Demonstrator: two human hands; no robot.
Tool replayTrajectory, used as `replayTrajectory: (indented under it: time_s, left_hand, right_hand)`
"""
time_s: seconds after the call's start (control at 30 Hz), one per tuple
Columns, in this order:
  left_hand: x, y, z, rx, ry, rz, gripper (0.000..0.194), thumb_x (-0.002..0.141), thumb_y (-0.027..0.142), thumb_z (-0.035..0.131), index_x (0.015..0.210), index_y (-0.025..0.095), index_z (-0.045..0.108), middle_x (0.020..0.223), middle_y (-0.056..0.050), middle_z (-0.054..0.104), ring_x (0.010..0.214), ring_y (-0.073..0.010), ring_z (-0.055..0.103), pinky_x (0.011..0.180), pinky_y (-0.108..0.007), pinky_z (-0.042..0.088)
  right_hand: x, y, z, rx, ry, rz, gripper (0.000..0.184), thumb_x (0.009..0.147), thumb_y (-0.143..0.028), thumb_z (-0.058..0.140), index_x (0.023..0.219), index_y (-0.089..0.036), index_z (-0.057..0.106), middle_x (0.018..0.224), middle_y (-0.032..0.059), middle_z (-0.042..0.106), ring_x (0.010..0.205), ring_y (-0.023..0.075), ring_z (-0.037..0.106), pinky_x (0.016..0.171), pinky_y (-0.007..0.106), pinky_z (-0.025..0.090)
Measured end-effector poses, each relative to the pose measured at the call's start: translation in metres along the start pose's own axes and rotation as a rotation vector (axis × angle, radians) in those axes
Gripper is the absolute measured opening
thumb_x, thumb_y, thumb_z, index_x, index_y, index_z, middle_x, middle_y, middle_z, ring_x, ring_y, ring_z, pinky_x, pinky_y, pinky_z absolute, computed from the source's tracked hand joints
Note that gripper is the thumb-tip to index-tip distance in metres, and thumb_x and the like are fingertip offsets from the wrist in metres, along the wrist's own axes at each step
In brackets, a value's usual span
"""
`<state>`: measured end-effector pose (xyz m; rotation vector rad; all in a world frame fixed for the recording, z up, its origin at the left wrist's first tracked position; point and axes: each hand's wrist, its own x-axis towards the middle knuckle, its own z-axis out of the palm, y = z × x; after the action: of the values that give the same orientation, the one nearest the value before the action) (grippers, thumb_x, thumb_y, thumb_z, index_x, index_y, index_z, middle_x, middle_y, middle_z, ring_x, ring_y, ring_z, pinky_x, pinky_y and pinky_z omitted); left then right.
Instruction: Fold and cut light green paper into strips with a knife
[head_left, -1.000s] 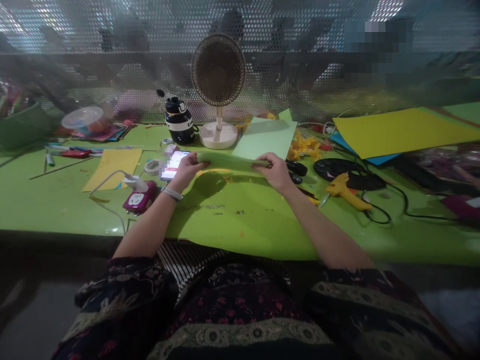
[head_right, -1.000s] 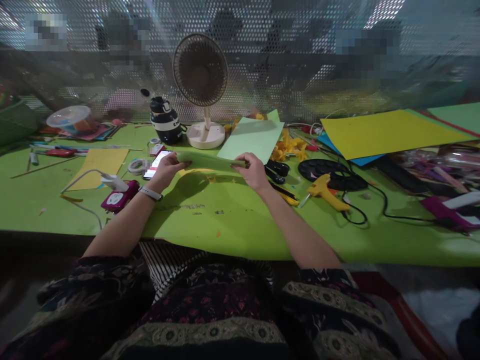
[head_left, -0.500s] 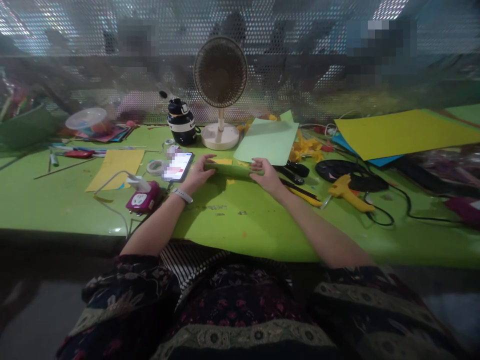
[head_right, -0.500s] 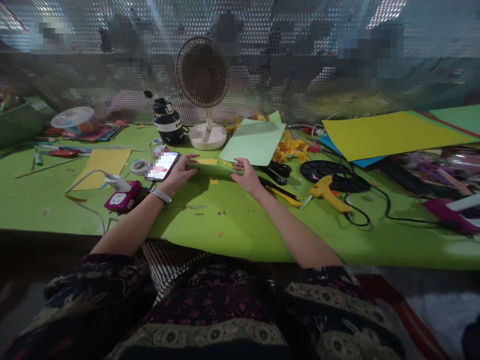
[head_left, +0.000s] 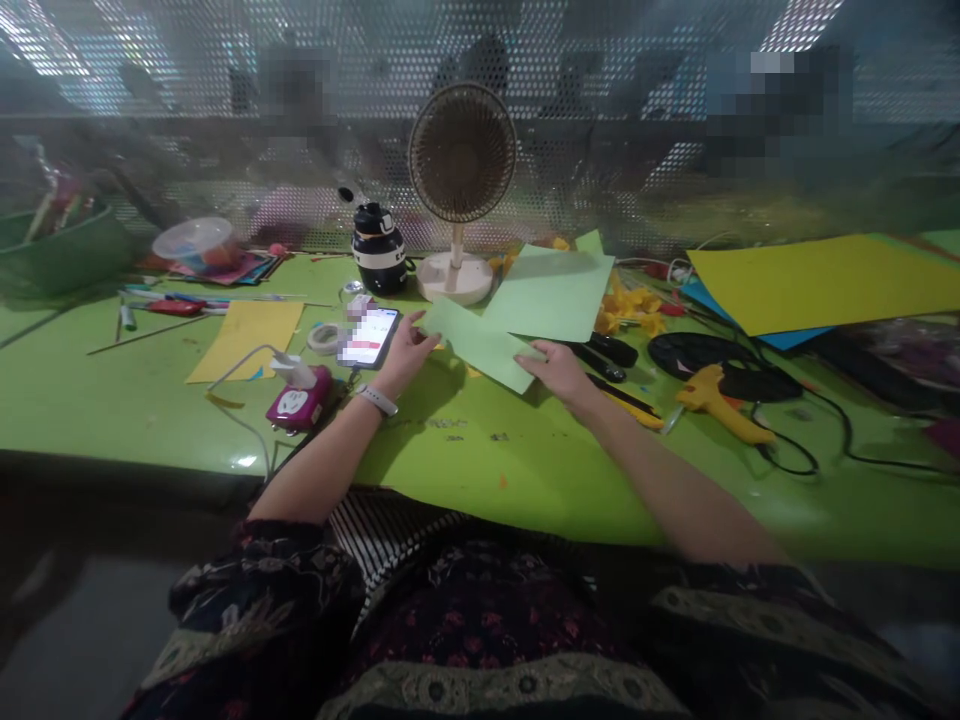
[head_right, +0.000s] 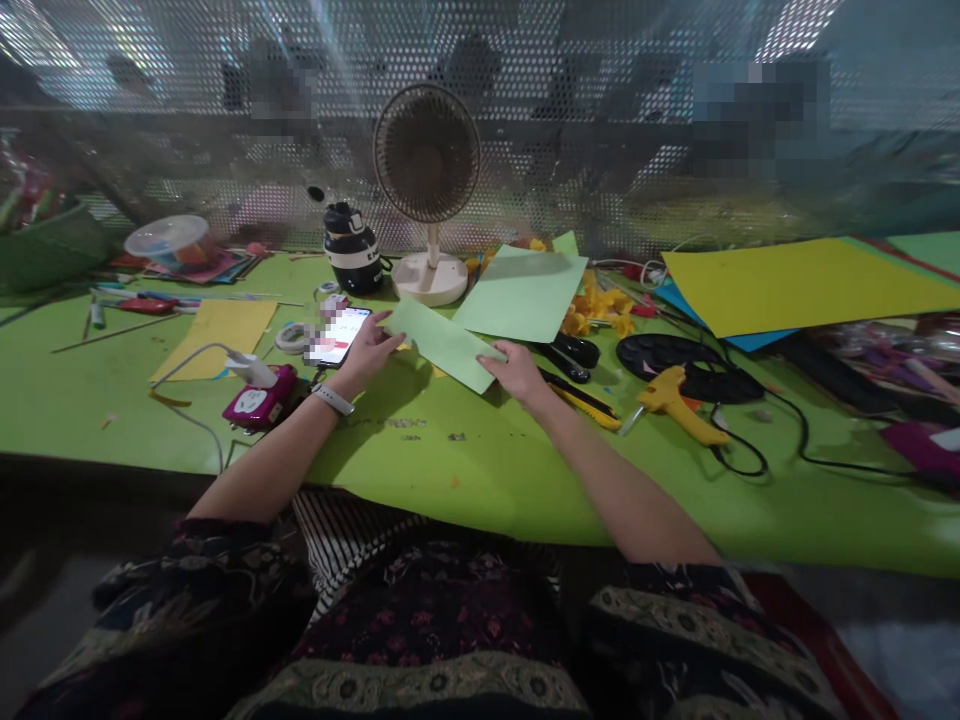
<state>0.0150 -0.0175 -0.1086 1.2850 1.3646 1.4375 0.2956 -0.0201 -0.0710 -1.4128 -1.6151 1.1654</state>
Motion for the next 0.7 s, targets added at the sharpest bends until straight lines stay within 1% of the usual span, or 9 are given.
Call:
replayTrajectory:
  time_s: [0.07, 0.17, 0.3, 0.4, 0.47, 0.53, 0.57, 0.63, 0.7]
  left_hand:
    - [0.000, -0.001, -0.001, -0.015, 0.026, -0.055, 0.066, 0.090, 0.022, 0.077, 0.151, 0.015, 0.050, 0.105, -0.010, 0.070, 0.100, -0.0237, 0.071, 0.089, -0.038, 0.059]
    - [-0.002, 0.000, 0.000, -0.101, 0.000, -0.117, 0.068, 0.092, 0.021, 0.076, 0.154, 0.019, 0.047, 0.111, -0.011, 0.074, 0.105, -0.0235, 0.073, 0.092, -0.038, 0.060]
    - [-0.006, 0.002, 0.002, -0.140, -0.057, -0.135, 0.072, 0.093, 0.022, 0.077, 0.157, 0.020, 0.044, 0.117, -0.013, 0.077, 0.110, -0.0244, 0.074, 0.098, -0.041, 0.059]
    - [-0.009, 0.005, 0.004, -0.139, -0.071, -0.137, 0.069, 0.092, 0.026, 0.080, 0.153, 0.018, 0.048, 0.116, -0.013, 0.078, 0.109, -0.0241, 0.075, 0.098, -0.039, 0.059]
    - [-0.010, 0.008, 0.005, -0.164, -0.082, -0.170, 0.055, 0.093, 0.033, 0.080, 0.140, 0.016, 0.058, 0.107, -0.011, 0.079, 0.103, -0.0238, 0.077, 0.095, -0.039, 0.060]
    - [-0.012, 0.011, 0.007, -0.190, -0.115, -0.203, 0.038, 0.094, 0.044, 0.078, 0.117, 0.015, 0.067, 0.096, -0.009, 0.078, 0.095, -0.0235, 0.077, 0.091, -0.038, 0.062]
    - [-0.013, 0.013, 0.008, -0.200, -0.127, -0.209, 0.034, 0.094, 0.047, 0.077, 0.106, 0.016, 0.068, 0.092, -0.007, 0.077, 0.091, -0.0230, 0.077, 0.088, -0.038, 0.062]
    - [-0.015, 0.016, 0.011, -0.215, -0.128, -0.204, 0.031, 0.093, 0.046, 0.078, 0.092, 0.017, 0.067, 0.086, -0.004, 0.075, 0.085, -0.0210, 0.076, 0.084, -0.036, 0.063]
    - [-0.017, 0.018, 0.013, -0.226, -0.103, -0.202, 0.026, 0.092, 0.040, 0.078, 0.089, 0.018, 0.066, 0.084, -0.002, 0.074, 0.080, -0.0191, 0.074, 0.079, -0.035, 0.063]
  right_hand:
    - [0.001, -0.003, 0.004, 0.163, -0.012, 0.152, 0.007, 0.089, -0.014, 0.073, 0.096, -0.017, 0.073, 0.087, 0.0057, 0.078, 0.069, 0.0177, 0.069, 0.062, 0.031, 0.061]
    - [0.006, -0.008, 0.010, 0.328, 0.002, 0.266, 0.010, 0.089, -0.007, 0.073, 0.094, -0.016, 0.072, 0.089, 0.0074, 0.079, 0.071, 0.0167, 0.070, 0.063, 0.031, 0.064]
    - [0.016, -0.017, 0.018, 0.467, 0.046, 0.295, 0.013, 0.091, -0.004, 0.070, 0.094, -0.016, 0.070, 0.089, 0.0074, 0.078, 0.075, 0.0162, 0.071, 0.065, 0.028, 0.065]
    - [0.019, -0.023, 0.027, 0.515, 0.073, 0.291, 0.013, 0.093, -0.005, 0.068, 0.098, -0.016, 0.070, 0.093, 0.0075, 0.078, 0.079, 0.0161, 0.071, 0.065, 0.027, 0.065]
    - [0.016, -0.024, 0.035, 0.523, 0.048, 0.301, 0.013, 0.094, -0.006, 0.068, 0.101, -0.016, 0.070, 0.099, 0.0083, 0.078, 0.083, 0.0166, 0.073, 0.069, 0.028, 0.066]
    - [0.010, -0.022, 0.046, 0.501, -0.007, 0.305, 0.012, 0.095, -0.008, 0.067, 0.103, -0.017, 0.070, 0.104, 0.0086, 0.078, 0.086, 0.0176, 0.074, 0.073, 0.031, 0.068]
    - [0.006, -0.020, 0.051, 0.474, -0.033, 0.295, 0.012, 0.096, -0.010, 0.067, 0.104, -0.018, 0.070, 0.104, 0.0080, 0.078, 0.087, 0.0181, 0.074, 0.075, 0.032, 0.068]
    - [-0.001, -0.016, 0.057, 0.396, -0.107, 0.239, 0.010, 0.097, -0.014, 0.067, 0.104, -0.020, 0.071, 0.104, 0.0083, 0.078, 0.088, 0.0198, 0.074, 0.078, 0.036, 0.069]
    - [-0.004, -0.013, 0.055, 0.267, -0.202, 0.140, 0.008, 0.099, -0.021, 0.066, 0.102, -0.020, 0.073, 0.102, 0.0097, 0.078, 0.087, 0.0217, 0.075, 0.079, 0.041, 0.068]
